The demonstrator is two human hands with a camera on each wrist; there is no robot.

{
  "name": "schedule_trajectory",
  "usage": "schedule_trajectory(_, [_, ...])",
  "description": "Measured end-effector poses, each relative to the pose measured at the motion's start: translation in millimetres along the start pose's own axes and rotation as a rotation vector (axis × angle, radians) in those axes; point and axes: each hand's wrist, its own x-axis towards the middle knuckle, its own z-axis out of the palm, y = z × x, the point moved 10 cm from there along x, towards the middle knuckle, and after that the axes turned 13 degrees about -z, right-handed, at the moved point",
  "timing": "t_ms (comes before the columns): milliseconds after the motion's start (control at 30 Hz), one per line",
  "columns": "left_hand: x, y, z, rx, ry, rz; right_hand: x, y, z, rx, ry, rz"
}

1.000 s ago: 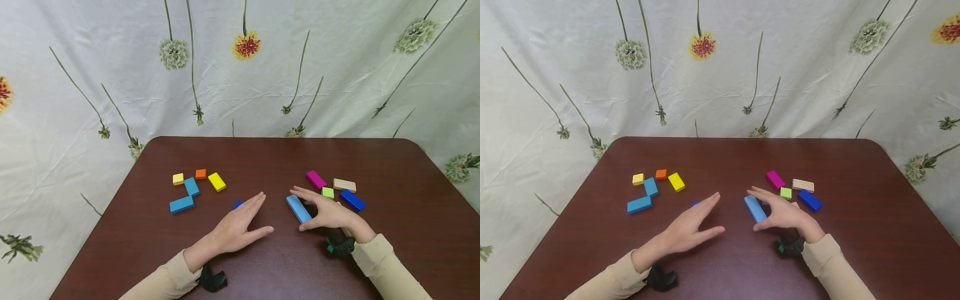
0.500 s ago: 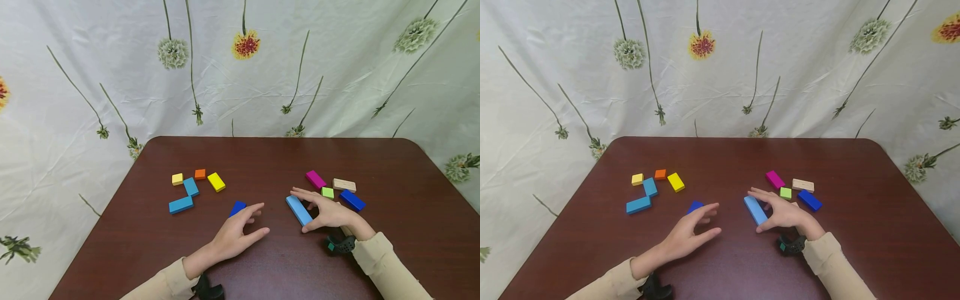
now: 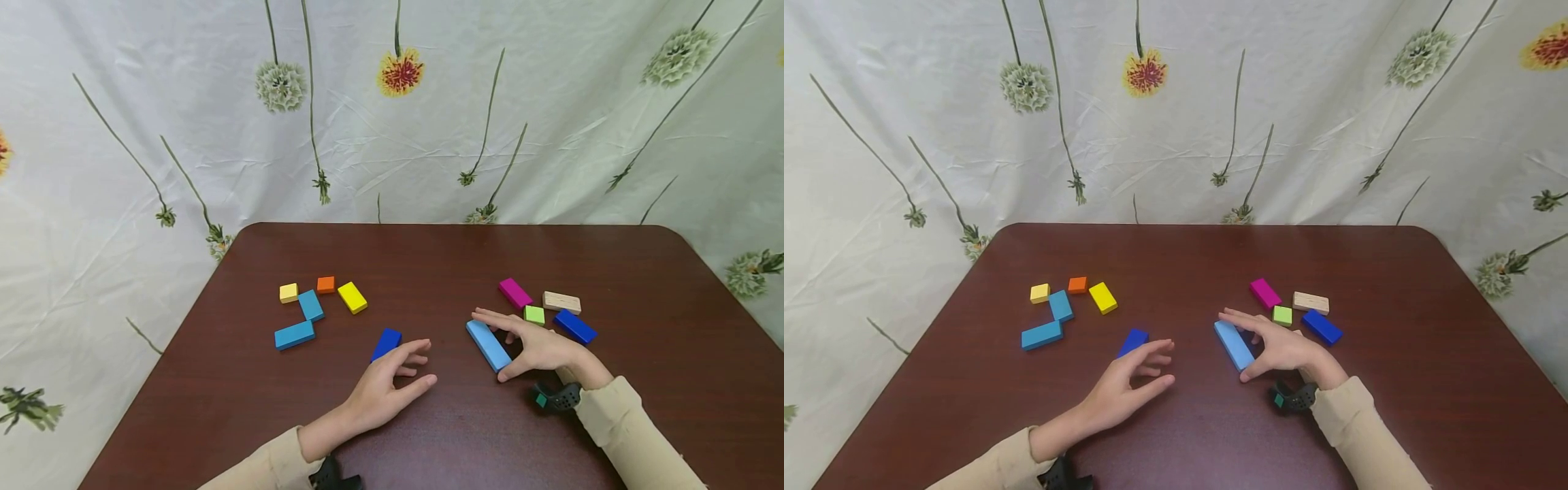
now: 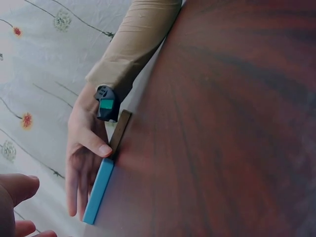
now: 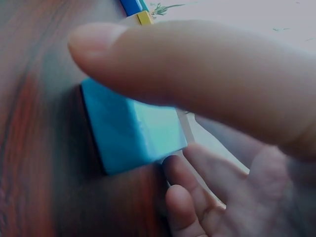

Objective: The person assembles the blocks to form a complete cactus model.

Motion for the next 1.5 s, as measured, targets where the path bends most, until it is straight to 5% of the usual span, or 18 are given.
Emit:
schedule_trajectory(567, [0.6, -5.6, 1.2, -0.063, -0.010, -0.005, 5.2, 4.3, -1.5, -0.041, 0.047, -0.012])
schedule_trajectory(800, [-1.8, -5.0, 1.4, 0.004, 0.009, 0.040, 6.4, -4.3, 1.4, -0.102, 0.128, -0.036])
schedule_trajectory(1200, [-8.9, 14.8, 1.3, 0.185, 0.059, 0.271, 5.4, -32.4, 15.3, -0.228, 0.264, -0.092])
schedule_trajectory(1500, [-24.8, 36.1, 8.1, 0.398, 0.103, 0.552, 5.7, -53.2, 39.1, -0.296, 0.235, -0.083])
